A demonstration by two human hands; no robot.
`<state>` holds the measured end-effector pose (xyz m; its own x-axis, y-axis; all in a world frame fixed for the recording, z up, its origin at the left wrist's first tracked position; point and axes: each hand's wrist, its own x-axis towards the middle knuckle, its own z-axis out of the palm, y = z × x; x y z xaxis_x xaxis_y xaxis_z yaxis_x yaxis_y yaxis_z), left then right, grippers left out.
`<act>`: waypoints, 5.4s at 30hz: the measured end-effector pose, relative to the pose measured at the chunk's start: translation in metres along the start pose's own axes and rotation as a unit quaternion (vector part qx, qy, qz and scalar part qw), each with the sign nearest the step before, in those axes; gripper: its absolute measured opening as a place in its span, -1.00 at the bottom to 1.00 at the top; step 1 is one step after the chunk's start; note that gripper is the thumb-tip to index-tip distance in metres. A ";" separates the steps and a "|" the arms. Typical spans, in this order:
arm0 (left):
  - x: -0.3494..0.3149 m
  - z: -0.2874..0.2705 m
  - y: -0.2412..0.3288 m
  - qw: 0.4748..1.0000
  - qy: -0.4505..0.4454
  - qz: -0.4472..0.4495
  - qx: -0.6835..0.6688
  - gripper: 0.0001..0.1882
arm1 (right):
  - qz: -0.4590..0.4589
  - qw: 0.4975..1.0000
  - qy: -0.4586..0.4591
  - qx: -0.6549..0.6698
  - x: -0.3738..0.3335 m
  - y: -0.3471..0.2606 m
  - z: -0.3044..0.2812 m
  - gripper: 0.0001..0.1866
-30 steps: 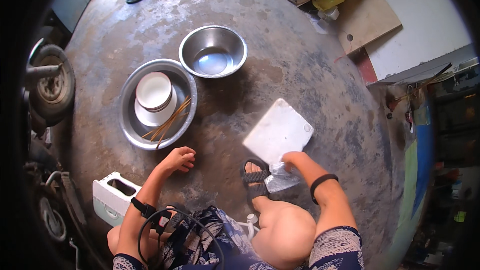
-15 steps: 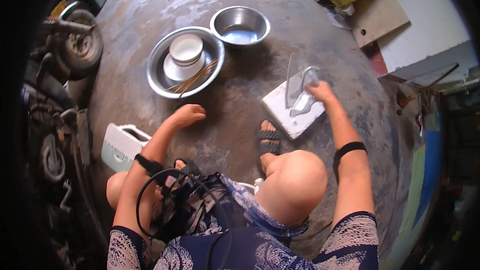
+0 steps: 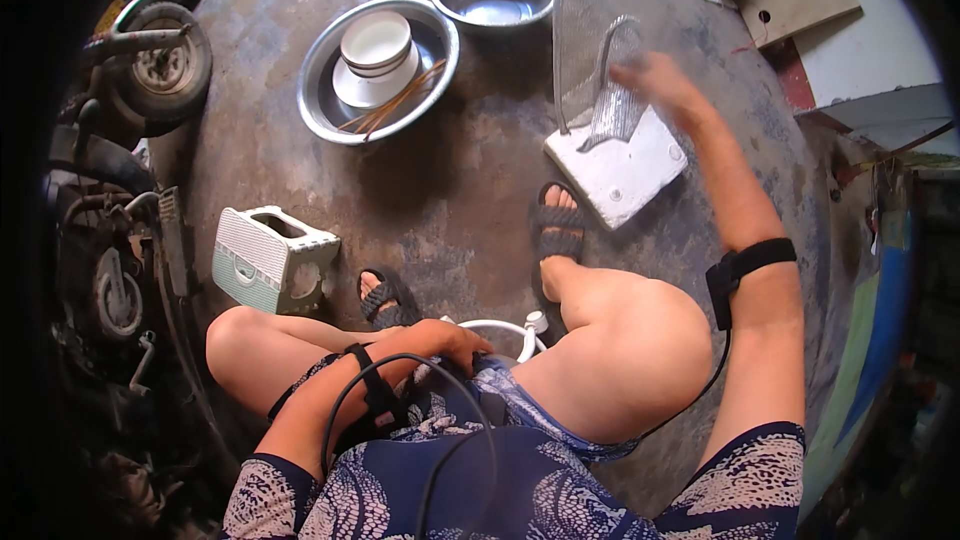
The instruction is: The recorder takes parts out of a desk drawer and assembles a small white plastic stool in an outdoor courtyard area.
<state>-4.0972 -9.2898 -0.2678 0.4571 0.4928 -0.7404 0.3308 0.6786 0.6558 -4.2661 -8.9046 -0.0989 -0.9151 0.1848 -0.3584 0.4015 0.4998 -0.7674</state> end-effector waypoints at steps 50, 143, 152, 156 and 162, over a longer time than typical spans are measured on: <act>-0.045 0.023 0.058 0.779 -0.034 0.070 -0.622 -0.19 | 0.183 0.929 -0.138 -0.291 0.088 0.260 0.051 -0.63; -0.016 0.285 0.057 0.209 0.536 -0.195 -0.795 -0.42 | 0.365 0.695 -0.315 0.533 -0.236 -0.111 0.318 -0.43; -0.196 0.200 0.147 0.284 0.816 -0.067 -0.499 -0.57 | 0.376 0.695 -0.316 0.525 -0.305 -0.154 0.303 -0.48; -0.231 0.190 0.173 0.247 0.827 -0.034 -0.504 -0.58 | 0.381 0.647 -0.372 0.546 -0.330 -0.200 0.283 -0.48; -0.284 0.193 0.205 0.237 0.813 0.041 -0.530 -0.66 | 0.394 0.622 -0.414 0.535 -0.339 -0.242 0.234 -0.47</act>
<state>-4.0001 -9.3955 0.1048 -0.7820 -0.4985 -0.3741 -0.4112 -0.0382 0.9107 -4.0438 -9.2863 0.0836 -0.2633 -0.7044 -0.6591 0.9133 -0.4020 0.0648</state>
